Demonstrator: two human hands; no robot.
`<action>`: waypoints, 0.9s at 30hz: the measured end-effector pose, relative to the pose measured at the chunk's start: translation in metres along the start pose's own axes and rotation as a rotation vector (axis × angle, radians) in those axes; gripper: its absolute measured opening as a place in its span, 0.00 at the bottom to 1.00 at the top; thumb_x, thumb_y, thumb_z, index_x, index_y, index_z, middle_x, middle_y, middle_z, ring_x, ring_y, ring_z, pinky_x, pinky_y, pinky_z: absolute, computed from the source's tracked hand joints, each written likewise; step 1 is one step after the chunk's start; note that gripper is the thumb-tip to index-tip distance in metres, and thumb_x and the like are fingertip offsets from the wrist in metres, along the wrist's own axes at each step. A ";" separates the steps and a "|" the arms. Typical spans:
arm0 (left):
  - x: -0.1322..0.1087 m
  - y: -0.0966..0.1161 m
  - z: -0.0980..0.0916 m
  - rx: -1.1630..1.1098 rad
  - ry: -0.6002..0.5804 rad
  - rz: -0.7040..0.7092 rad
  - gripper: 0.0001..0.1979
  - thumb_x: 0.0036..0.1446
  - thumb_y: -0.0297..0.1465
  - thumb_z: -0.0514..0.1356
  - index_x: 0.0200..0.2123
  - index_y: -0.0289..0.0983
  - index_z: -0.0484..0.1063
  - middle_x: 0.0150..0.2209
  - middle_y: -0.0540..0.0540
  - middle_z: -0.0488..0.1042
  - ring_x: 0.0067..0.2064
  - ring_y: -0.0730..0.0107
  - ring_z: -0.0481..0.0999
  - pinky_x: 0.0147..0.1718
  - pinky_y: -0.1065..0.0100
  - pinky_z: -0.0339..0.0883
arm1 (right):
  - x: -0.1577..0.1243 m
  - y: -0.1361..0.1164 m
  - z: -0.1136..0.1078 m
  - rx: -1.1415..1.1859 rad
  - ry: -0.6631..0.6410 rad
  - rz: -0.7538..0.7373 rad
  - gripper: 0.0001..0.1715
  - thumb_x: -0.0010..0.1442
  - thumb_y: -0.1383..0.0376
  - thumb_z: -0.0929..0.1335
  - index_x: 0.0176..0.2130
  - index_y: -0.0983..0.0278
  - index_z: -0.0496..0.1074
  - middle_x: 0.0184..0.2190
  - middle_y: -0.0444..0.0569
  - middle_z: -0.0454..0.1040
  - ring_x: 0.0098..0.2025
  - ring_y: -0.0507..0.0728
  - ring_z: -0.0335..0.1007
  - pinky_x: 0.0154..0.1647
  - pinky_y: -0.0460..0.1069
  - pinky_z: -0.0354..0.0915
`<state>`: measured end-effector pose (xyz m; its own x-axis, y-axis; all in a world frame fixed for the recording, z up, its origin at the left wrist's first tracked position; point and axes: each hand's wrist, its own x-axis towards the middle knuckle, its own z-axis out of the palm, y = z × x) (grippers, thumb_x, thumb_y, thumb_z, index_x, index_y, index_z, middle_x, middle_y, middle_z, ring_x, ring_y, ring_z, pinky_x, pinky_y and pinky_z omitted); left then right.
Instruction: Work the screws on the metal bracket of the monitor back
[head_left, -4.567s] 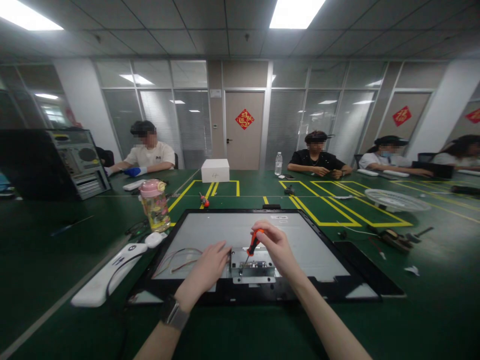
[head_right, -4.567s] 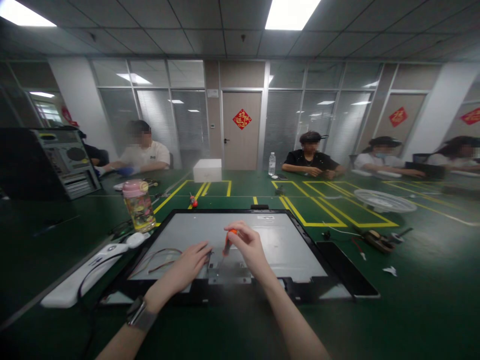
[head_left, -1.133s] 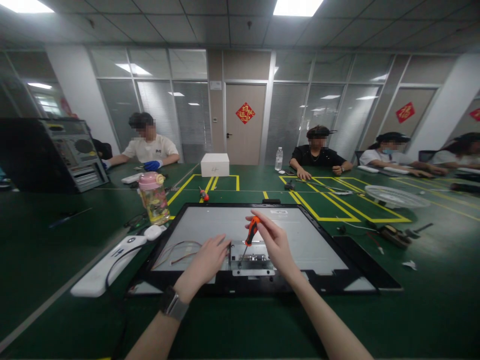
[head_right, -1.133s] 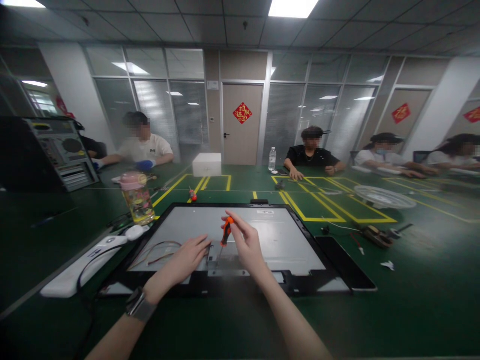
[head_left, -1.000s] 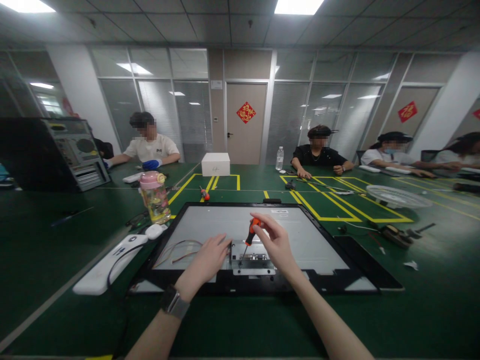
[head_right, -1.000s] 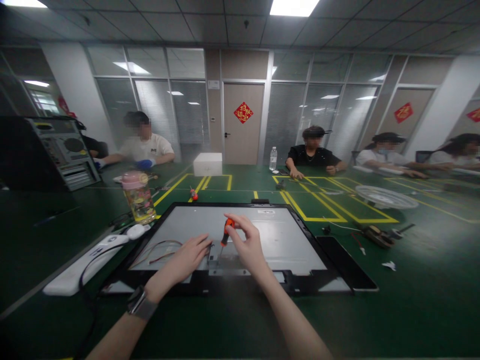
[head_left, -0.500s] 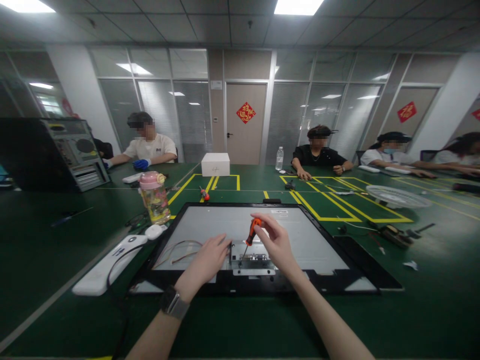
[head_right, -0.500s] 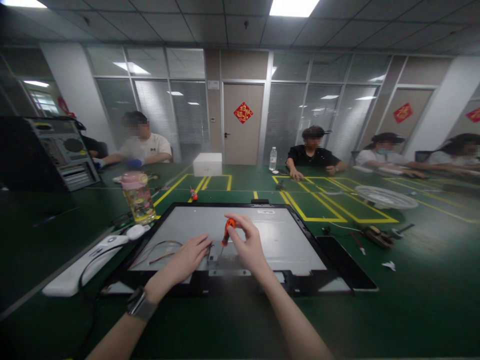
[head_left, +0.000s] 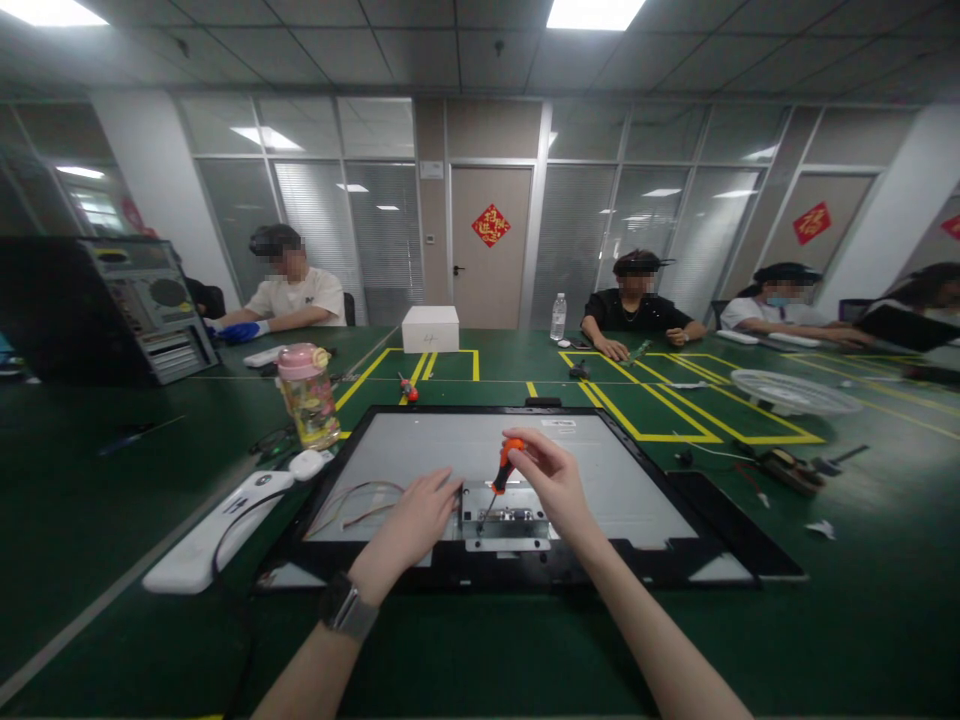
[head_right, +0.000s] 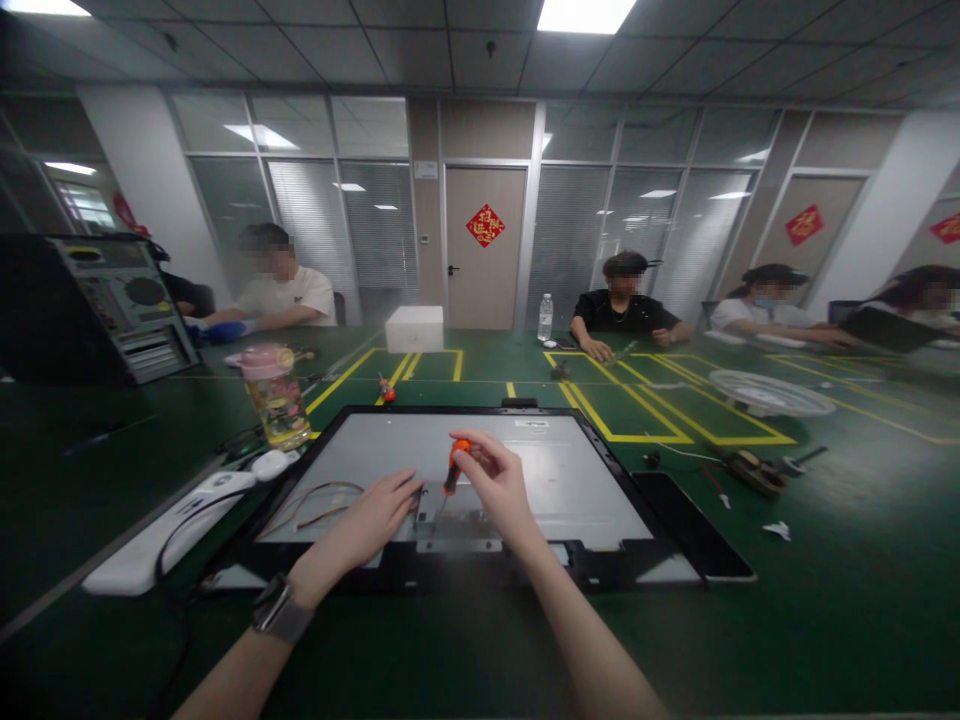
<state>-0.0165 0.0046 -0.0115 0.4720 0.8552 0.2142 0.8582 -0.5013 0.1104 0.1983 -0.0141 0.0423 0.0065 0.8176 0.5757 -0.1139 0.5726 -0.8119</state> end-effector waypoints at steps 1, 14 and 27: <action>0.000 0.000 0.000 0.003 -0.006 0.001 0.20 0.68 0.26 0.51 0.61 0.38 0.68 0.64 0.36 0.67 0.64 0.55 0.67 0.62 0.52 0.60 | 0.000 0.000 0.000 -0.007 0.017 -0.014 0.11 0.56 0.58 0.74 0.40 0.58 0.81 0.34 0.47 0.77 0.36 0.56 0.75 0.40 0.52 0.72; 0.001 0.001 -0.001 -0.001 -0.019 -0.016 0.20 0.68 0.27 0.51 0.60 0.36 0.69 0.64 0.35 0.66 0.64 0.54 0.67 0.63 0.53 0.59 | 0.000 0.004 -0.001 0.118 -0.078 0.083 0.19 0.62 0.51 0.69 0.49 0.57 0.78 0.42 0.50 0.81 0.48 0.60 0.76 0.54 0.59 0.69; -0.001 0.002 -0.006 0.018 -0.030 -0.001 0.20 0.68 0.27 0.50 0.61 0.36 0.68 0.64 0.36 0.66 0.64 0.54 0.67 0.62 0.53 0.59 | 0.001 -0.001 0.000 0.257 -0.087 0.159 0.19 0.59 0.50 0.72 0.46 0.57 0.78 0.38 0.48 0.80 0.44 0.58 0.76 0.51 0.56 0.69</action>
<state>-0.0160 0.0023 -0.0057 0.4766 0.8595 0.1845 0.8622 -0.4980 0.0926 0.1983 -0.0142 0.0438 -0.1155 0.8811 0.4587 -0.3546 0.3948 -0.8476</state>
